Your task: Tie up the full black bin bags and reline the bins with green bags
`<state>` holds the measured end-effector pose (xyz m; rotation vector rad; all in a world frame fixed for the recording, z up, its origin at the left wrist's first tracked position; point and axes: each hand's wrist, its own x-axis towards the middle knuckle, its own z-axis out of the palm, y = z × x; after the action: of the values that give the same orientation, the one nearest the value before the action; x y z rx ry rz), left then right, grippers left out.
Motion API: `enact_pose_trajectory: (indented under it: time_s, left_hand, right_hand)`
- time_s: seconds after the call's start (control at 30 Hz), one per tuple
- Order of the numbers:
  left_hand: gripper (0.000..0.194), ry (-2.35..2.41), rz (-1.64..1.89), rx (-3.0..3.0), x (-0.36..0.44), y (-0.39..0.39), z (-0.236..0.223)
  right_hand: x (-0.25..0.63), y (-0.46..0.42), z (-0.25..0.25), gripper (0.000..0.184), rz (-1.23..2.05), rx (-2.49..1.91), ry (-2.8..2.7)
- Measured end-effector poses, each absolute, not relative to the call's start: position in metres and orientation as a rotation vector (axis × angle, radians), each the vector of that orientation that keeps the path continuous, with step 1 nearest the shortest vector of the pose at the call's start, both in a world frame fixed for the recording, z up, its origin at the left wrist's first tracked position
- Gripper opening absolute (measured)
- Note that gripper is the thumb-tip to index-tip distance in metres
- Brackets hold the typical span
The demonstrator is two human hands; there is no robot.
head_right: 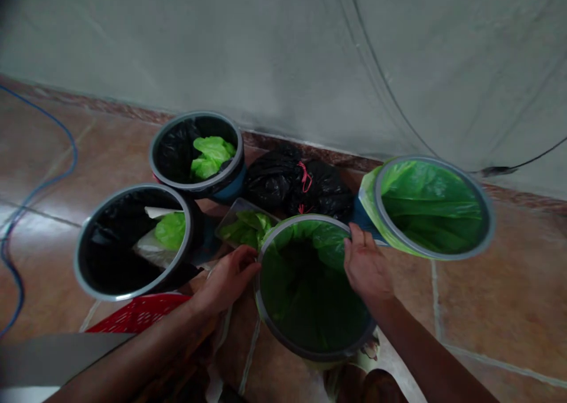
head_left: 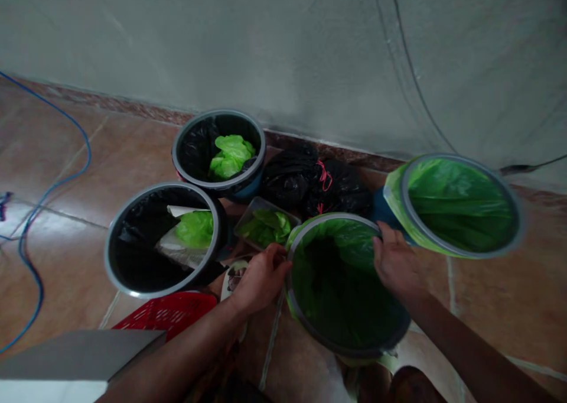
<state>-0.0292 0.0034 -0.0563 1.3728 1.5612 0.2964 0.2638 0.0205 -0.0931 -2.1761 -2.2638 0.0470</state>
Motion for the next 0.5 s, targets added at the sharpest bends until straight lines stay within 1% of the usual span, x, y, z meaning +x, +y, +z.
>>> enact_pose_trajectory:
  time_s: [0.17, 0.3, 0.4, 0.5]
  left_hand:
    - [0.016, 1.572, 0.371, 1.377, -0.028, 0.002, -0.069]
    - [0.013, 1.655, 0.362, 1.427, -0.023, 0.005, -0.072]
    - [0.013, 1.759, 0.283, 1.477, -0.021, 0.009, -0.066]
    - [0.022, 1.832, 0.112, 1.538, -0.025, 0.010, -0.052]
  right_hand:
    - [0.262, 0.023, -0.096, 0.042, 0.050, -2.179, -2.213]
    - [0.260, 0.025, -0.098, 0.042, 0.146, -2.150, -2.107]
    - [0.257, 0.025, -0.093, 0.044, 0.361, -2.206, -1.985]
    - [0.262, 0.019, -0.084, 0.042, 0.619, -2.265, -1.866]
